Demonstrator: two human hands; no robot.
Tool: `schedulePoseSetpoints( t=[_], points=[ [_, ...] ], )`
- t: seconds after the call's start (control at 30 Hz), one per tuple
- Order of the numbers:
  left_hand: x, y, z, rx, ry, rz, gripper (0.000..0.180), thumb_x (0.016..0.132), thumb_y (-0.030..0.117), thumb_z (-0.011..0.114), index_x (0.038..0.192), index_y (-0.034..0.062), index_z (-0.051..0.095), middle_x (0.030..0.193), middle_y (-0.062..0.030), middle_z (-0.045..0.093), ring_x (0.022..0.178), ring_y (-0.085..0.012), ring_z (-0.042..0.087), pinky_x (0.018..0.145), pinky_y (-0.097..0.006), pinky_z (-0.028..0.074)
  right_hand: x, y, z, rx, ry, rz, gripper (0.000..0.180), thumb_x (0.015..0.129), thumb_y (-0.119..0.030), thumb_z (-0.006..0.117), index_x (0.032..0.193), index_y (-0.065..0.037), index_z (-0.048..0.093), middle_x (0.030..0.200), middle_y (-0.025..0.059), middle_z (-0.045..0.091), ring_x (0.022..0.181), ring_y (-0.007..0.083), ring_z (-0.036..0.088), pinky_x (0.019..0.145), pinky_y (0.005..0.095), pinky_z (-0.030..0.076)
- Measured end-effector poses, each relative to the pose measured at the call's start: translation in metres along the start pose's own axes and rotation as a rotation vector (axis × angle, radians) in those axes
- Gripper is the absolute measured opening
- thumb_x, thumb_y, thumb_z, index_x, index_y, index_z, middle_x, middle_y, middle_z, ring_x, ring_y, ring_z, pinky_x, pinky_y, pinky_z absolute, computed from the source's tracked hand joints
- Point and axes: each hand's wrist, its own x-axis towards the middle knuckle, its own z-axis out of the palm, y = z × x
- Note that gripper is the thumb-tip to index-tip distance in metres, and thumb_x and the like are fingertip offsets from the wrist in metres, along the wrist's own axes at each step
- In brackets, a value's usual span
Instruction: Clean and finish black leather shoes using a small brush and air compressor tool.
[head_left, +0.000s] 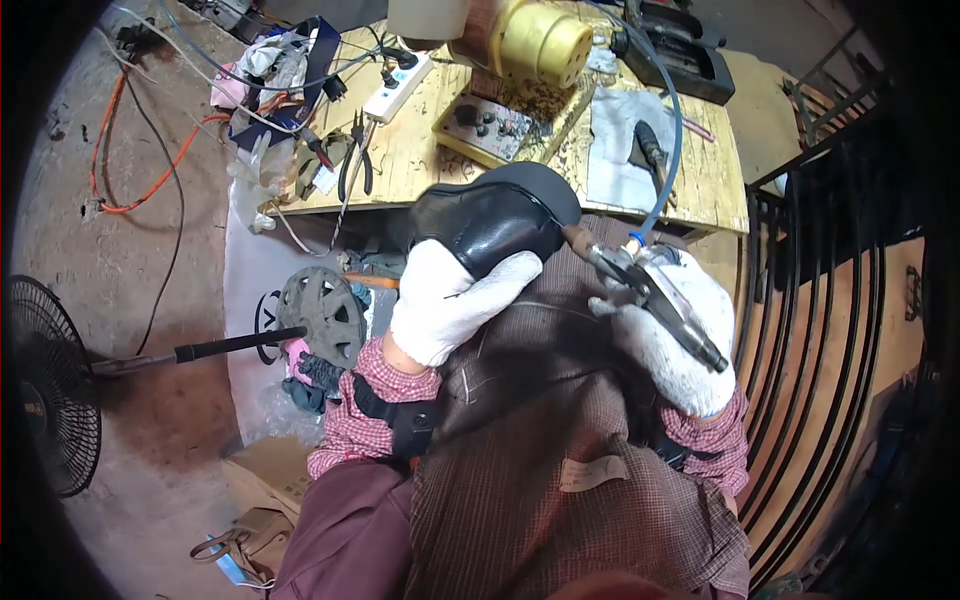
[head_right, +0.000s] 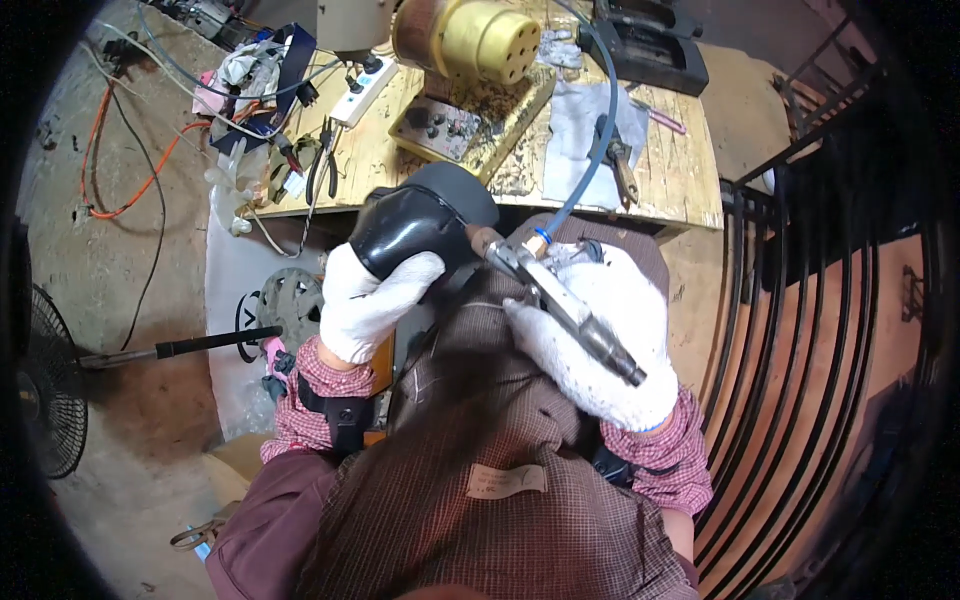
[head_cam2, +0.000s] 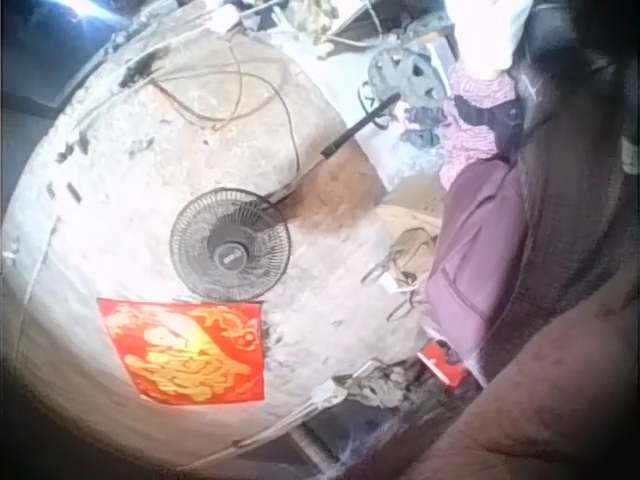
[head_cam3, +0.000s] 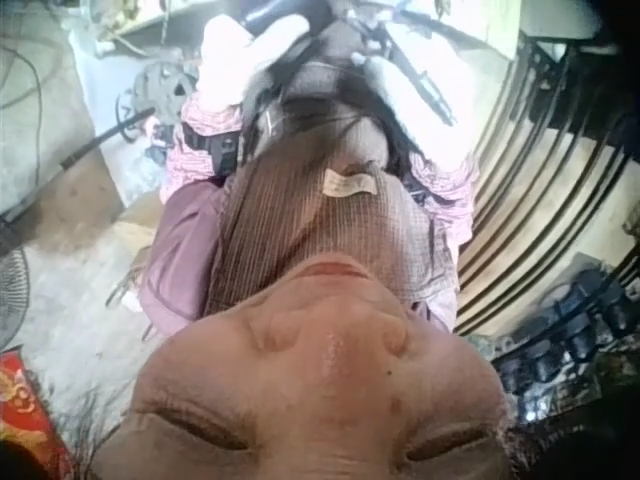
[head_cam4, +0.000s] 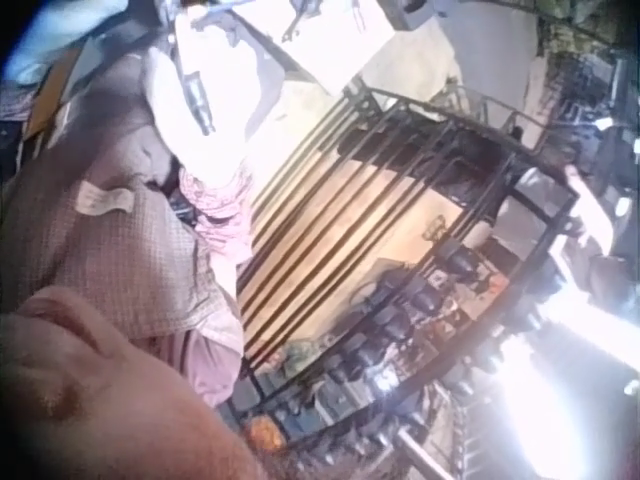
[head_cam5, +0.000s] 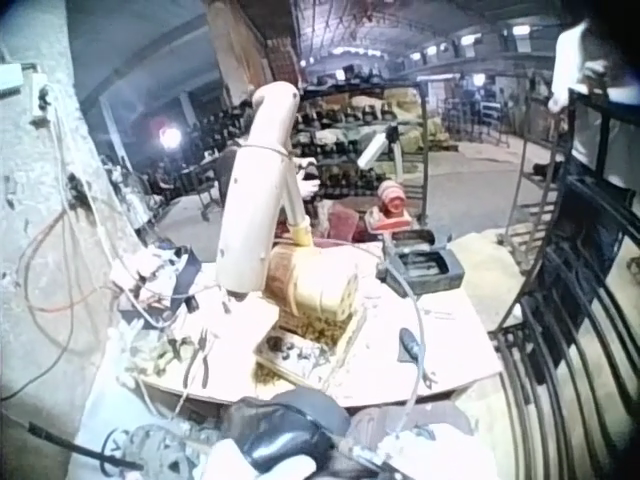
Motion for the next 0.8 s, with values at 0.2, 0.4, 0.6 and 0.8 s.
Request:
schedulePoseSetpoints(
  t=[0.2, 0.4, 0.6, 0.8],
  points=[
    [0.001, 0.042, -0.002, -0.858, 0.151, -0.475, 0.029, 0.095, 0.008, 0.064, 0.121, -0.0051, 0.066, 0.111, -0.0097, 0.072, 0.094, -0.0163, 0.07, 0.087, -0.03, 0.055, -0.007, -0.024, 0.019, 0.53, 0.358, 0.182, 0.02, 0.072, -0.02, 0.079, 0.088, -0.008, 0.076, 0.085, 0.0057, 0.072, 0.087, 0.0297, 0.068, 0.086, 0.0427, 0.05],
    [0.027, 0.026, 0.002, -1.184, 0.407, -0.632, 0.037, 0.103, 0.031, 0.051, 0.124, 0.0017, 0.062, 0.114, -0.0127, 0.071, 0.1, -0.0225, 0.071, 0.089, -0.038, 0.058, 0.004, 0.002, 0.029, 0.066, 0.224, -0.116, 0.016, 0.075, -0.008, 0.078, 0.09, -0.007, 0.075, 0.085, 0.0082, 0.071, 0.088, 0.0299, 0.068, 0.087, 0.0427, 0.05],
    [0.001, -0.056, -0.026, -1.244, 0.375, -0.714, 0.043, 0.101, 0.038, 0.056, 0.124, 0.0019, 0.062, 0.113, -0.0158, 0.071, 0.099, -0.0295, 0.071, 0.088, -0.045, 0.059, -0.009, 0.045, 0.049, 0.274, 0.012, 0.081, 0.013, 0.08, -0.013, 0.081, 0.082, -0.005, 0.071, 0.069, 0.0113, 0.063, 0.063, 0.0294, 0.061, 0.062, 0.0388, 0.046],
    [-0.018, -0.1, -0.037, -1.26, 0.512, -0.77, 0.047, 0.099, 0.039, 0.059, 0.126, 0.0014, 0.06, 0.116, -0.0177, 0.07, 0.105, -0.0327, 0.069, 0.098, -0.049, 0.053, -0.03, 0.057, 0.064, -0.003, 0.059, -0.22, 0.017, 0.079, -0.008, 0.081, 0.095, -0.008, 0.074, 0.073, 0.0099, 0.063, 0.063, 0.027, 0.06, 0.058, 0.0384, 0.044]
  ],
)
